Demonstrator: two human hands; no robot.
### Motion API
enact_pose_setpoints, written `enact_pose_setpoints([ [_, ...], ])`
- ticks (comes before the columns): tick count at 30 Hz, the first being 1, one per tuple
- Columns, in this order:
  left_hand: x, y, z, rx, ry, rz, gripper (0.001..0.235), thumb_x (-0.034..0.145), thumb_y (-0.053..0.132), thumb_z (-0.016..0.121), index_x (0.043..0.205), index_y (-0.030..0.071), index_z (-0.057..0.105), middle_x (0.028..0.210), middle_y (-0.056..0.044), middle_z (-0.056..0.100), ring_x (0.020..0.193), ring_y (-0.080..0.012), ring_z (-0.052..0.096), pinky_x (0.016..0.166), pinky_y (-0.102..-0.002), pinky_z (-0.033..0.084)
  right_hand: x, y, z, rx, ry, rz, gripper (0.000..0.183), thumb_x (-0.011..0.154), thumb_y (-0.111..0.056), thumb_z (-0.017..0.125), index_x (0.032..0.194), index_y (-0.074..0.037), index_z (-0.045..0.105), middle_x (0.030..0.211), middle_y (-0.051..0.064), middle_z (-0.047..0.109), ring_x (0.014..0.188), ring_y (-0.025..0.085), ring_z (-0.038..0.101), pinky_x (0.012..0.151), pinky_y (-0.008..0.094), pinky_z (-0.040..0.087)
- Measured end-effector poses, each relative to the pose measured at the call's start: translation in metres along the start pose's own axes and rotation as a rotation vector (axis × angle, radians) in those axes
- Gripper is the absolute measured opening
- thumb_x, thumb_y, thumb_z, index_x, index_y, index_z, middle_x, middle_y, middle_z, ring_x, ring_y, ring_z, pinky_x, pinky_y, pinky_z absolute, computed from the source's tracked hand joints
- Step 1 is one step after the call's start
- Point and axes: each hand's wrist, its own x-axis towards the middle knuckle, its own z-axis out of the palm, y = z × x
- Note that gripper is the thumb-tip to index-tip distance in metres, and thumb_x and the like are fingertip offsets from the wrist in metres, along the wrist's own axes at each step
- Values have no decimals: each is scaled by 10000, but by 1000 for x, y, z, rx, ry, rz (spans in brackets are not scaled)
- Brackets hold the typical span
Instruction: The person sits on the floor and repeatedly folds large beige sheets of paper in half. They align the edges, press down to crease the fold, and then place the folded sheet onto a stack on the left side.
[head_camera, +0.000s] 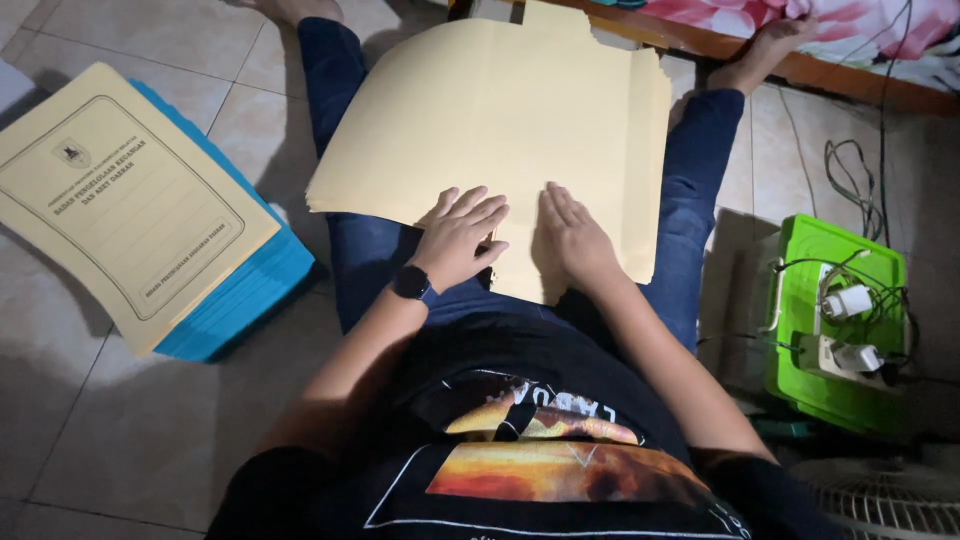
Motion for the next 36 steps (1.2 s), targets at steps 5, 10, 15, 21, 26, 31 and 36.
enact_pose_setpoints([
  [5, 29, 21, 16, 134, -165, -111, 589, 1024, 522, 511, 1467, 138, 571, 1527, -15, 552, 1434, -272, 442, 1188, -568, 253, 3, -55, -90, 103, 44, -34, 547, 1002, -85, 494, 1548, -56, 464, 1638, 151, 403, 1474, 320, 433, 1198, 400, 387],
  [10, 62, 22, 47, 203, -253, -41, 618, 1039, 510, 483, 1413, 30, 596, 1466, -171, 585, 1387, -337, 493, 1187, -527, 269, -7, -9, -42, 219, -39, 110, 544, 985, -118, 535, 1526, -167, 520, 1633, 36, 432, 1470, 243, 444, 1181, 362, 419],
  [15, 65, 30, 92, 347, -175, 139, 360, 983, 188, 490, 1222, -32, 643, 1081, -321, 685, 977, -439, 682, 787, -496, 508, -36, 20, -46, 351, -174, 419, 487, 992, -406, 611, 1472, -333, 575, 1624, -111, 418, 1424, 167, 471, 1122, 389, 489],
  [21, 67, 49, 31, 352, -195, 275, 450, 888, -36, 507, 1330, -96, 567, 803, -232, 739, 879, -418, 710, 747, -492, 539, -72, 76, -32, 209, 373, 644, 287, 1074, -345, 591, 1263, -162, 706, 1075, 51, 680, 1082, 284, 699, 918, 400, 569],
  [26, 68, 41, 40, 407, -42, 221, 271, 854, 24, 587, 1115, 40, 659, 701, -91, 687, 657, -285, 699, 554, -404, 519, -57, 53, -53, 599, 427, 783, 495, 1034, -304, 649, 1455, -64, 548, 1166, 251, 682, 1103, 405, 683, 894, 454, 594],
  [31, 58, 44, 22, 381, -18, 174, 84, 839, 65, 619, 884, 126, 655, 652, -35, 661, 568, -258, 686, 583, -446, 502, -45, 55, -67, 449, 314, 823, 585, 858, -301, 669, 1417, -151, 581, 994, 117, 765, 1000, 373, 695, 922, 548, 527],
  [36, 61, 44, -19, 159, -323, 183, 293, 888, 250, 700, 1150, 121, 717, 1174, -151, 700, 1170, -326, 634, 1085, -585, 356, -35, 19, -63, 760, 120, 725, 932, 812, -93, 633, 1602, 34, 156, 1122, 280, 649, 1049, 460, 676, 902, 565, 554],
])
